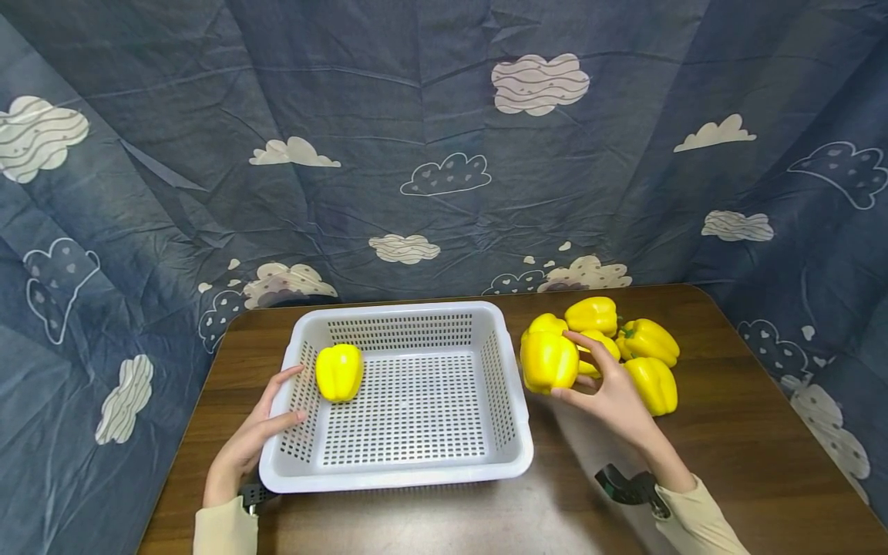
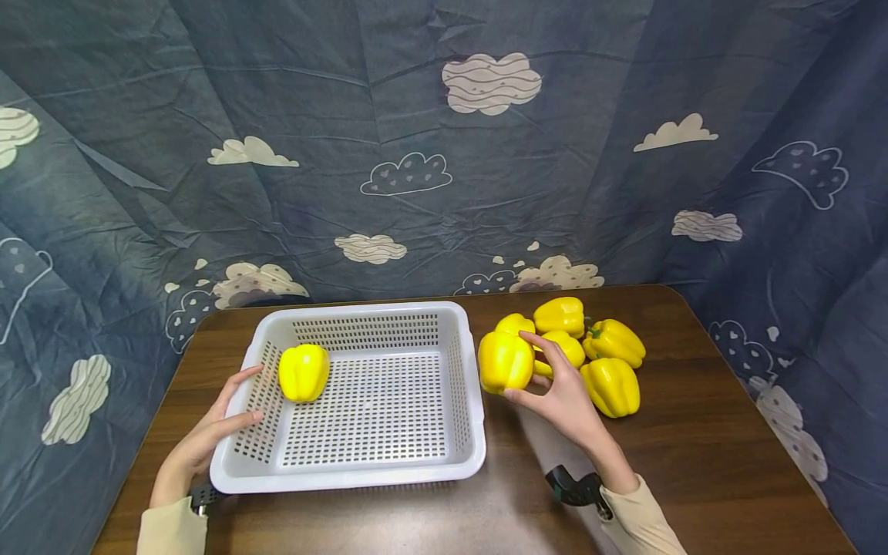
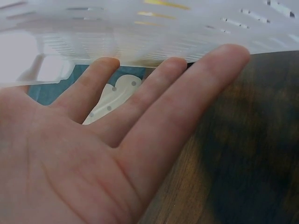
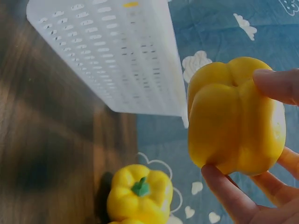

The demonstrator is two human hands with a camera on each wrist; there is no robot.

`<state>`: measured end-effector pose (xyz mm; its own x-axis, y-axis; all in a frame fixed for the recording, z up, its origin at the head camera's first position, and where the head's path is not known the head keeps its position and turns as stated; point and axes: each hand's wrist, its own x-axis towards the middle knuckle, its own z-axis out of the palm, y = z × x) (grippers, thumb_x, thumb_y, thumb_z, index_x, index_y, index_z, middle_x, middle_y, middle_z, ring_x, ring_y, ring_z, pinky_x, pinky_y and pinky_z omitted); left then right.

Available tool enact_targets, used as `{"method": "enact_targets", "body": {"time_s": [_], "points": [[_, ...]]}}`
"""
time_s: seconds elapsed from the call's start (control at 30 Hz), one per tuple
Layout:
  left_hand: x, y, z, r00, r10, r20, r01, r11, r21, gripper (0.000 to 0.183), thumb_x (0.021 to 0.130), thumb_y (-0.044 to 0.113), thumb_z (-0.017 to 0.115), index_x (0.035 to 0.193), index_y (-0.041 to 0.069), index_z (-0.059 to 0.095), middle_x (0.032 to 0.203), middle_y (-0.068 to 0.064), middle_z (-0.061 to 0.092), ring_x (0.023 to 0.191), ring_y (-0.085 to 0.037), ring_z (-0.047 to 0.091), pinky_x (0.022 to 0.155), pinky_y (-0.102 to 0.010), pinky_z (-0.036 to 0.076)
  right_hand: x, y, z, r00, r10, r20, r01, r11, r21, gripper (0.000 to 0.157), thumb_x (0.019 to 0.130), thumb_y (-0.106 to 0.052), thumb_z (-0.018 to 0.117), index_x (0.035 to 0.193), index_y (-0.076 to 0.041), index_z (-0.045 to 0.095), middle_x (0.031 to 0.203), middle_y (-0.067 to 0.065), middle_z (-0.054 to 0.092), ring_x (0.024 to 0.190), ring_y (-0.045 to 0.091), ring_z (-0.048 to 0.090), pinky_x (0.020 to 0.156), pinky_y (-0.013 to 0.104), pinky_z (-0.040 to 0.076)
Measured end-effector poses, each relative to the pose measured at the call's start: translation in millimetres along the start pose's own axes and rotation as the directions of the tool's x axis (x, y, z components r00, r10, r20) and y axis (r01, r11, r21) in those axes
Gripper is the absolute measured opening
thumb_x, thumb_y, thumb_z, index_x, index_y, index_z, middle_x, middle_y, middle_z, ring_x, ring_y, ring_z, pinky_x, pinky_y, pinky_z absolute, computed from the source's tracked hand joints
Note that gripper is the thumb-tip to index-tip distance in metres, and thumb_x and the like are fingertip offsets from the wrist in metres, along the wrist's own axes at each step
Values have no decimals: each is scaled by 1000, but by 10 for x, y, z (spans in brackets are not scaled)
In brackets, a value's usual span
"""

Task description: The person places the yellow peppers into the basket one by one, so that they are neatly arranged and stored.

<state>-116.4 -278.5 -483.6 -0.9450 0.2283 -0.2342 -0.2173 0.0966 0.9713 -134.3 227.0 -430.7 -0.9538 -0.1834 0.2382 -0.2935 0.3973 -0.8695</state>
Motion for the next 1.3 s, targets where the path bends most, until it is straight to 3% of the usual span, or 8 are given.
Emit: {"method": "enact_targets", "body": {"time_s": [0.17,0.4,0.7,0.97,1.3], "points": [[6,-5,3,1000,6,-1,-6,1000,0,72,90,9,56,147,23,15,148,-27,13,109,-45,48,75,-56,53,45,-57,62,999,14,33,-15,999,41,82,72,-2,82,141,-4,38,143,18,34,116,39,47,85,19,48],[7,-15,-3,1000,9,-3,-9,1000,1,71,90,9,55,147,24,16,147,-28,13,109,-45,48,75,-56,53,116,-133,143,996,24,85,-27,999,26,81,73,-8,83,141,-5,39,143,15,36,118,36,46,89,30,49],[-2,-19,-3,1000,4,-2,-4,1000,-2,71,90,9,56,147,24,16,147,-27,14,108,-44,49,75,-55,53,206,-236,285,991,-46,127,36,996,81,81,72,0,82,140,-2,40,142,16,39,114,36,49,87,30,51],[8,-2,-2,1000,13,14,-13,1000,-2,71,90,10,56,147,24,15,147,-27,13,107,-43,50,74,-55,53,317,-354,411,986,-11,165,-6,994,105,84,71,-3,83,142,-6,38,140,15,39,114,35,51,88,32,50],[7,-5,-9,1000,24,15,-24,1000,9,71,90,10,56,146,24,16,147,-28,13,105,-43,50,73,-55,53,470,-467,626,978,-28,209,3,993,117,83,70,0,82,141,-5,39,141,16,37,120,37,48,85,34,52]]}}
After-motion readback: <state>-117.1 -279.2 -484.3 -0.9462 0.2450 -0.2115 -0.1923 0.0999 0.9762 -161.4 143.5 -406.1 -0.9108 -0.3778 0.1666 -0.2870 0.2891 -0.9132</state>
